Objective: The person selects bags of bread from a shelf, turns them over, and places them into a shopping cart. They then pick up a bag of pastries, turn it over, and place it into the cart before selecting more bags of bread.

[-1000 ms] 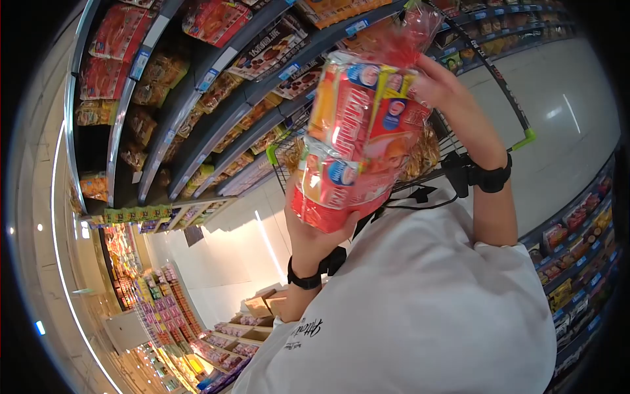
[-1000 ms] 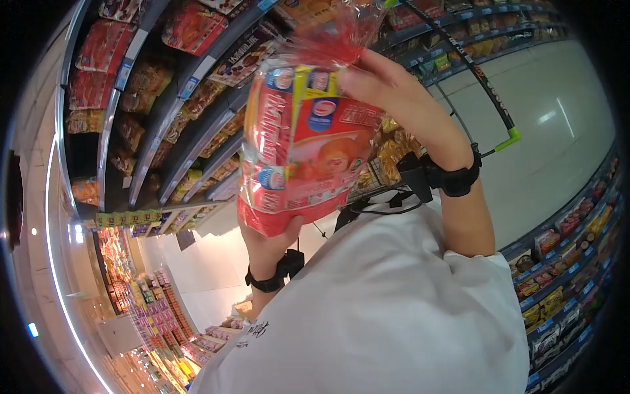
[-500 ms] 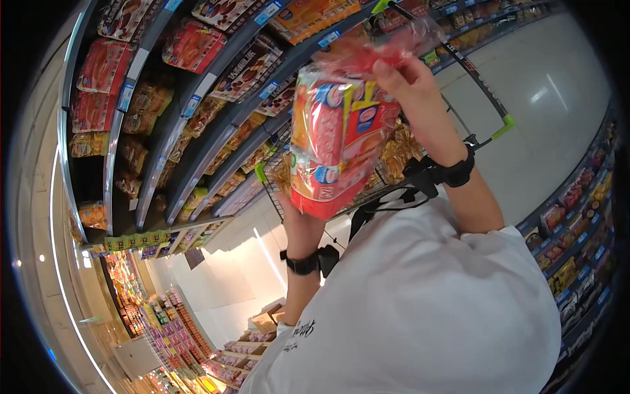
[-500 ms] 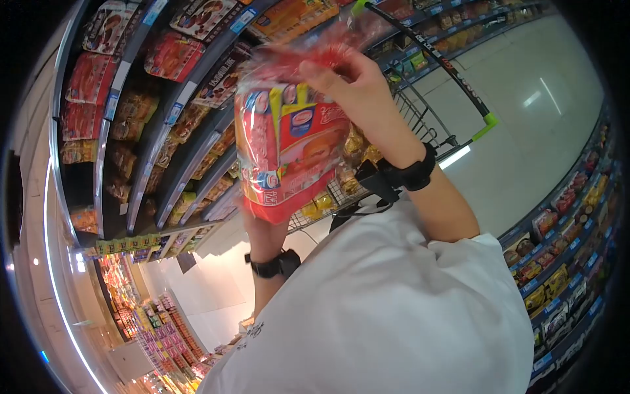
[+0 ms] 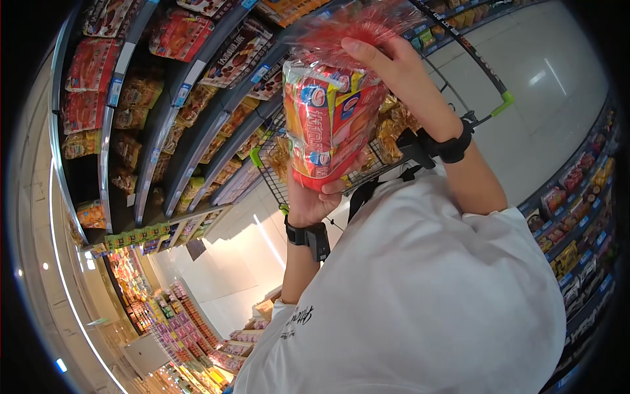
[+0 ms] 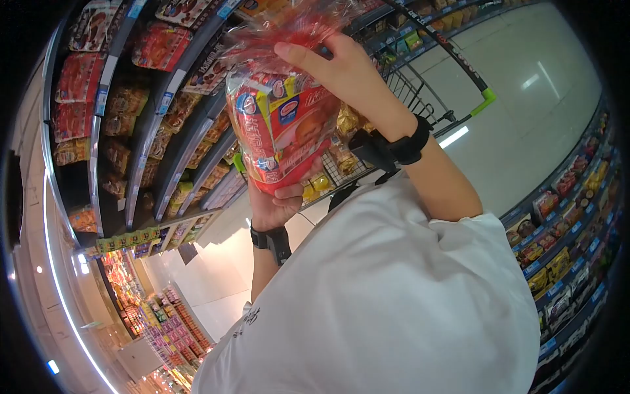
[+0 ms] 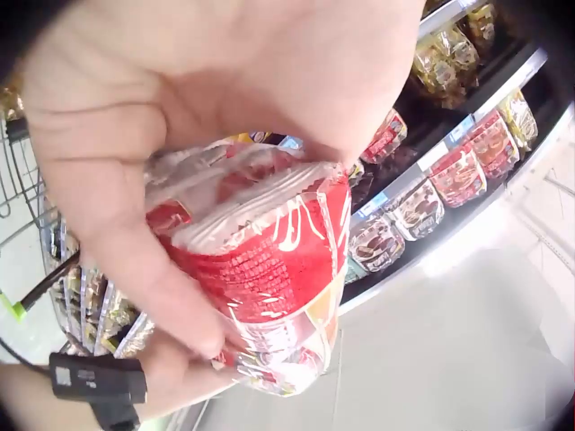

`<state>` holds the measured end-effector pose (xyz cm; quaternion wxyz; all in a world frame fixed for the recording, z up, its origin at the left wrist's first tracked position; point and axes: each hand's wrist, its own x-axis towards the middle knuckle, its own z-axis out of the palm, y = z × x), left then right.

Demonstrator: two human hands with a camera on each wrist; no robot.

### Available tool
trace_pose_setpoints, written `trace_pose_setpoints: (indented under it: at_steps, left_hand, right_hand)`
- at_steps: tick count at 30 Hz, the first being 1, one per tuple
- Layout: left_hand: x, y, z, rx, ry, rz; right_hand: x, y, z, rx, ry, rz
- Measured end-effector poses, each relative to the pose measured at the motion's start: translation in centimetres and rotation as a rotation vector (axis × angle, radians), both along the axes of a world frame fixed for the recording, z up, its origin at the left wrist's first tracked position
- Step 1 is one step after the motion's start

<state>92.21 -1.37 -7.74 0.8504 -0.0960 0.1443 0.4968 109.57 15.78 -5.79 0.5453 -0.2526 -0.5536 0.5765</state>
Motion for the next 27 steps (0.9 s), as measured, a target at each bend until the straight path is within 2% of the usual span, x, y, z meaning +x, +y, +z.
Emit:
trace_pose_setpoints:
  at_steps: [3, 4, 6, 9, 10, 11, 12, 13, 16, 17, 19, 21, 23, 27]
  left_hand:
    - [0.4, 0.0, 0.9, -0.025, -0.037, 0.02]
    - [0.5, 0.0, 1.3, -0.027, -0.036, 0.022]
    - [0.7, 0.0, 1.8, -0.007, 0.217, 0.136]
    - [0.1, -0.6, 1.8, 0.045, 0.309, 0.238]
    - [0.0, -0.8, 1.9, 0.047, 0.311, 0.236]
    - [0.0, -1.0, 2.0, 0.019, 0.465, 0.314]
    - [0.0, -1.2, 2.1, -0.01, 0.618, 0.393]
    - [-0.2, -1.4, 1.8, -0.008, 0.619, 0.392]
    - [-0.2, -2.2, 1.3, 0.119, 1.034, 0.349]
    - [-0.1, -2.3, 1.2, 0.122, 1.033, 0.349]
    - [-0.1, -2.6, 0.8, 0.247, 1.174, 0.414]
    - [-0.2, -2.6, 1.5, 0.291, 1.19, 0.394]
    - [-1.0, -2.2, 1.7, 0.158, 0.897, 0.469]
    - [-1.1, -1.8, 1.6, 0.096, 0.873, 0.469]
  right_hand:
    - [0.2, -0.2, -0.2, -0.004, -0.143, -0.027]
    - [0.3, -0.5, 0.1, -0.038, -0.098, -0.015]
    - [0.4, -1.0, 0.5, -0.071, -0.052, -0.004]
    - [0.7, -2.0, 1.4, -0.121, 0.018, 0.083]
    - [0.9, -2.8, 2.3, -0.237, 0.065, 0.129]
    - [1.0, -3.2, 2.7, -0.352, 0.112, 0.177]
    - [1.0, -3.2, 2.7, -0.351, 0.113, 0.176]
    - [1.0, -3.2, 2.7, -0.367, 0.092, 0.254]
    - [1.1, -2.9, 1.9, -0.34, -0.005, 0.378]
    - [1.2, -2.8, 1.7, -0.3, -0.083, 0.423]
    - [1.2, -2.9, 2.2, -0.267, -0.035, 0.424]
    - [1.2, -3.1, 2.7, -0.232, 0.016, 0.43]
    - [1.2, -3.4, 2.9, -0.304, 0.091, 0.428]
    - [1.5, -3.3, 2.4, -0.274, 0.066, 0.465]
